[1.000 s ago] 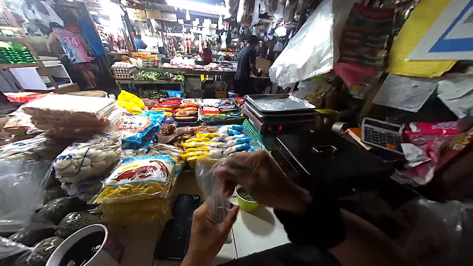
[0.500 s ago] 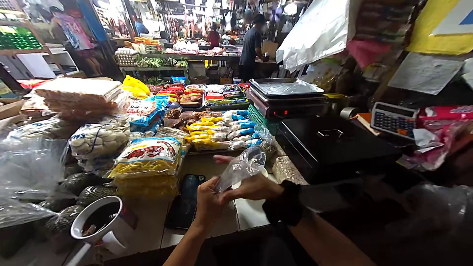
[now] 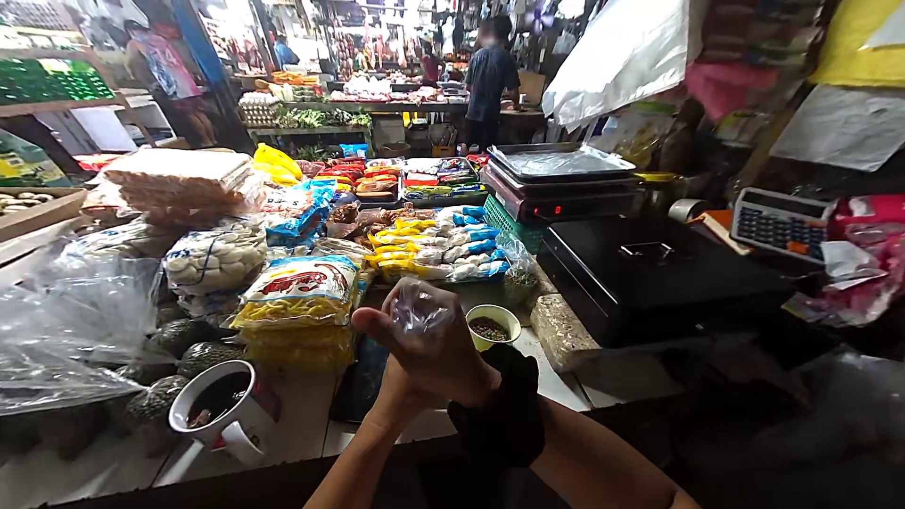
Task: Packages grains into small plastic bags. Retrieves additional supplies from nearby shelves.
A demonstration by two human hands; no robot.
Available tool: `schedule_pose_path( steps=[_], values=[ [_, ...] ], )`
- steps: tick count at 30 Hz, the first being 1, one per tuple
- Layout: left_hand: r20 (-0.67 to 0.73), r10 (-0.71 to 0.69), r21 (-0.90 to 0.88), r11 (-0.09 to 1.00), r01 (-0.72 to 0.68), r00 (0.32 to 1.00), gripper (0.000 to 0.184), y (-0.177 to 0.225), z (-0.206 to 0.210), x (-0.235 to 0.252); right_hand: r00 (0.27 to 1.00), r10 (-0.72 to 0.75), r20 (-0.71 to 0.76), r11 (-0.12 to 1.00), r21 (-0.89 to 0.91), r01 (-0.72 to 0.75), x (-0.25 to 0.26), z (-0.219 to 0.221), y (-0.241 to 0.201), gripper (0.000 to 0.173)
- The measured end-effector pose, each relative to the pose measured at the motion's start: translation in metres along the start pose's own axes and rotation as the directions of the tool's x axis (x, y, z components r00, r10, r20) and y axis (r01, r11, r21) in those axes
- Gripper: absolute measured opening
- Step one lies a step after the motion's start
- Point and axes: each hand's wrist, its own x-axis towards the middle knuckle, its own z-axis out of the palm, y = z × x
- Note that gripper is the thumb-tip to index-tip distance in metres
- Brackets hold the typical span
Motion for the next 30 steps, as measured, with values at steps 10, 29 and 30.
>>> schedule_pose_path(
  steps=[10,29,30],
  values=[
    [0.237,0.042,-0.288,0.957,0.029,0.971,0.011,-0.003,-0.015,0.006,0.981,-0.191,0.032,0.979,0.085,0.187,0.000,-0.015,-0.013,0.033],
    [0.049,-0.032,0.044,0.999,0.030,0.998,0.025,-0.007,0.009,-0.004,0.975,-0.221,-0.019,0.966,0.135,0.222,0.009,-0.022,-0.013,0.032],
    [0.120,-0.059,0.108,0.993,0.046,0.991,0.023,-0.002,0.002,-0.004,0.967,-0.253,0.021,0.958,0.146,0.247,0.007,-0.019,-0.013,0.033]
  ],
)
